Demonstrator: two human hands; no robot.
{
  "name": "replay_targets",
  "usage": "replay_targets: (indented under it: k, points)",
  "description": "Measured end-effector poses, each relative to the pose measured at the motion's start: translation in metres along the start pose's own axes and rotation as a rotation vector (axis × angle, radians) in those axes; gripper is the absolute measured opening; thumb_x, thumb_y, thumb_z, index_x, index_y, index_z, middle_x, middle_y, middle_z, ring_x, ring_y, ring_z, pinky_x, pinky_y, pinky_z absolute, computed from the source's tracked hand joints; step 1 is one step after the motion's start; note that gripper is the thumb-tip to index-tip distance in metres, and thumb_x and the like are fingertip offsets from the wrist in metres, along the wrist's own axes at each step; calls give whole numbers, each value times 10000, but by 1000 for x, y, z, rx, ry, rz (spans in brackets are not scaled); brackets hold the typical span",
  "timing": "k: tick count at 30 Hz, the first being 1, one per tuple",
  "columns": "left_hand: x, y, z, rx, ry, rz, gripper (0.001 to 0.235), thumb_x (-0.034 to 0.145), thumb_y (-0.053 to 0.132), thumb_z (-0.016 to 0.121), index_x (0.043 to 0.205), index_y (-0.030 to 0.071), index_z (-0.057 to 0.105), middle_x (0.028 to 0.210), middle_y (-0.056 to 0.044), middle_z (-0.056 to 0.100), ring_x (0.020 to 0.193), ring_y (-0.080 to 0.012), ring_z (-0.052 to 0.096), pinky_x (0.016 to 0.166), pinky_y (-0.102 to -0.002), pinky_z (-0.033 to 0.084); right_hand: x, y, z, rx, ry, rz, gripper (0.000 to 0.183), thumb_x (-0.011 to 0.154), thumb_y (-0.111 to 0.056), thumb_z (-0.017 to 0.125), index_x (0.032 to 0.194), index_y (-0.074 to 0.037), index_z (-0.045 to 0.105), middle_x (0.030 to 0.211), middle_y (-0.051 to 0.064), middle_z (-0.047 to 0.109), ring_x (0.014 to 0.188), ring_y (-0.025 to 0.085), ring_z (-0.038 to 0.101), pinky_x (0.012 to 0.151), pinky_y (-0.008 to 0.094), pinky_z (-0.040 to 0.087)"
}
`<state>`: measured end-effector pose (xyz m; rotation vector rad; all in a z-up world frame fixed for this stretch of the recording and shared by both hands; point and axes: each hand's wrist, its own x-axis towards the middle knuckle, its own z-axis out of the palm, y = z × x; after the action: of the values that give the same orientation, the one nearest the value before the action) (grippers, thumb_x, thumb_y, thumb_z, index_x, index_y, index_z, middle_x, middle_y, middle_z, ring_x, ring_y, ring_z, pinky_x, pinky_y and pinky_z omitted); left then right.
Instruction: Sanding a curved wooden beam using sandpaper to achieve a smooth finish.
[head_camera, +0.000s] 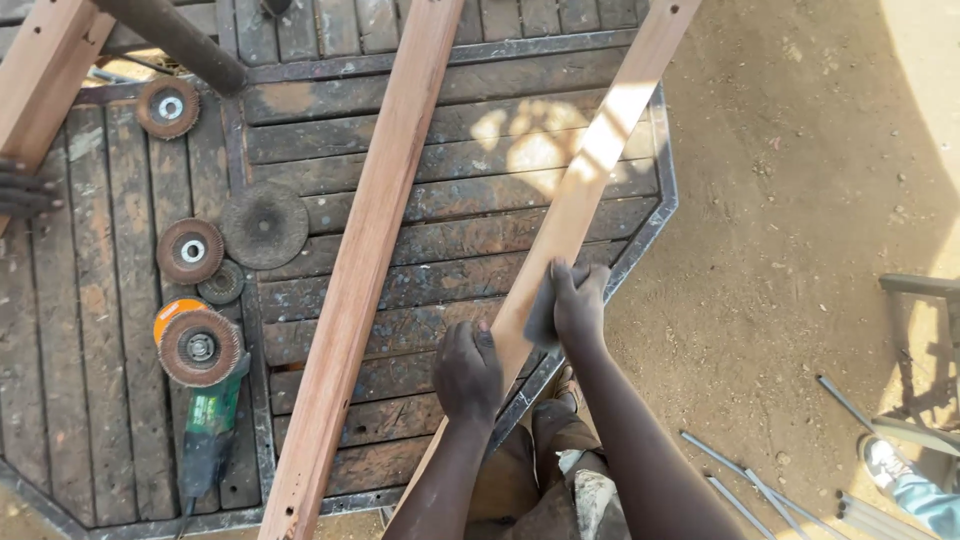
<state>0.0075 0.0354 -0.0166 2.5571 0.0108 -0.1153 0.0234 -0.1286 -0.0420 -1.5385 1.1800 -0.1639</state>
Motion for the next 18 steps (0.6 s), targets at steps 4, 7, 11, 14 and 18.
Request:
replay_targets:
  k: [4,7,11,14,18]
  points:
    - [-9,-7,-4,-14,-14,-24,380,1039,395,469,799,117,566,778,-165,574,811,-411,663,691,-514,531,-7,4,8,32,36,25,440,964,-475,702,1036,-152,412,832,85,547,816,267,577,730,415,472]
    - [-1,7,-4,-34,-22,-49,372,1044,390,458,807,127,572,791,-157,573,829,-406,663,694,-506,536,-22,7,0,65,1,11,435,965,-438,719,1008,-125,421,819,50,489,799,224,538,701,358,448]
    - [-3,3,-9,-58,-89,-77,389,1079,396,400,847,142,581,820,-107,569,836,-367,661,694,-466,550,22,19,10,97,26,-14,441,968,-475,720,1004,-151,422,755,29,488,755,200,534,673,381,455]
    - [-3,1,1,-31,-26,-35,363,1041,407,462,839,127,574,825,-154,575,849,-410,657,693,-520,541,14,4,11,72,52,34,444,967,-498,692,1013,-132,445,839,94,524,819,244,548,693,375,436]
    - [-6,-1,-7,-40,-58,-50,378,1077,391,393,852,142,568,808,-121,560,817,-382,651,700,-493,548,-24,15,-2,-58,-49,197,513,956,-597,675,1091,-143,479,936,194,617,910,349,633,758,465,491]
